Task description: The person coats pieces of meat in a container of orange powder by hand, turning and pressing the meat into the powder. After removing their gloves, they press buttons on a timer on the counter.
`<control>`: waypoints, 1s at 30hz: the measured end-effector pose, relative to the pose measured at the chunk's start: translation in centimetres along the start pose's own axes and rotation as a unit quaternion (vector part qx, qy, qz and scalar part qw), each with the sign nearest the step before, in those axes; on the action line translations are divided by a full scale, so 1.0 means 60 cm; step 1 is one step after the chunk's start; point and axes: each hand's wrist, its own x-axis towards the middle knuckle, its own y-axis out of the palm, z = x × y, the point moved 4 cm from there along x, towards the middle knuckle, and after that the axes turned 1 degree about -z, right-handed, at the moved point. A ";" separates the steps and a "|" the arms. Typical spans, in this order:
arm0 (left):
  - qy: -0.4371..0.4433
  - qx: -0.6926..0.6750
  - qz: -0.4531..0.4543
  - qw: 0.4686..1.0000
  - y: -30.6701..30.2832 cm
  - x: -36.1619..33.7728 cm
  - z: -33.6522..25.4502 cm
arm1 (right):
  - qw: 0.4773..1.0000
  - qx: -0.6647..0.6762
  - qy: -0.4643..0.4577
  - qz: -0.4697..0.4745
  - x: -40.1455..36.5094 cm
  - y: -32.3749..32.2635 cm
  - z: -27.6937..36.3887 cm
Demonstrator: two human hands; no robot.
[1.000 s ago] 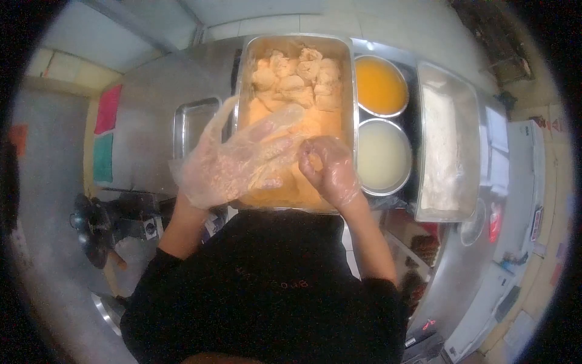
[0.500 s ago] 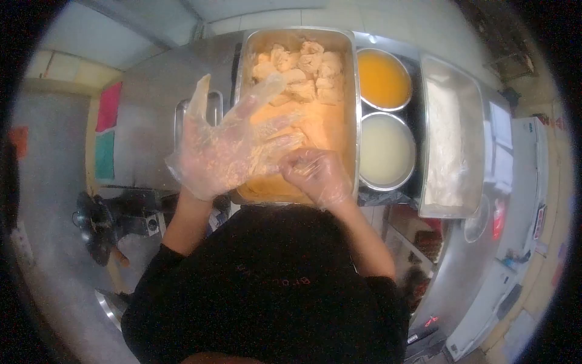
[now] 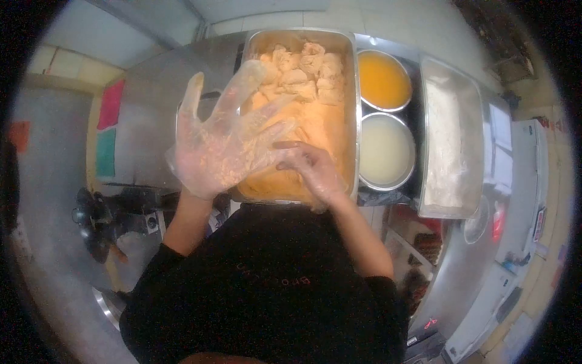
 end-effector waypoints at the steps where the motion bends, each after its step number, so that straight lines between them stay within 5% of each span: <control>1: 0.002 -0.002 0.014 1.000 -0.004 0.001 0.001 | 0.994 0.070 0.073 0.047 -0.004 0.011 -0.006; 8: 0.001 0.052 0.008 0.999 -0.004 -0.003 0.002 | 0.999 -0.032 0.029 -0.002 0.010 -0.034 -0.041; 10: -0.003 0.047 -0.001 0.999 -0.007 -0.006 0.001 | 0.989 0.118 0.061 0.061 0.018 -0.030 -0.038; 14: -0.015 0.044 -0.014 0.999 -0.011 -0.006 0.008 | 0.981 0.170 0.080 0.040 0.011 -0.023 -0.002; 16: -0.020 0.038 -0.023 0.999 -0.014 -0.007 0.012 | 0.996 0.008 0.071 0.051 0.012 -0.027 0.001; 26: -0.021 -0.002 -0.046 0.999 -0.040 -0.020 0.018 | 0.991 -0.089 -0.078 -0.064 0.001 -0.036 0.018; 29: 0.031 0.111 -0.022 0.993 -0.052 -0.027 0.016 | 0.990 -0.077 -0.074 -0.094 0.018 -0.053 0.017; 30: 0.014 -0.042 -0.035 0.998 -0.051 -0.028 0.019 | 0.993 -0.044 -0.059 -0.093 0.020 -0.054 0.016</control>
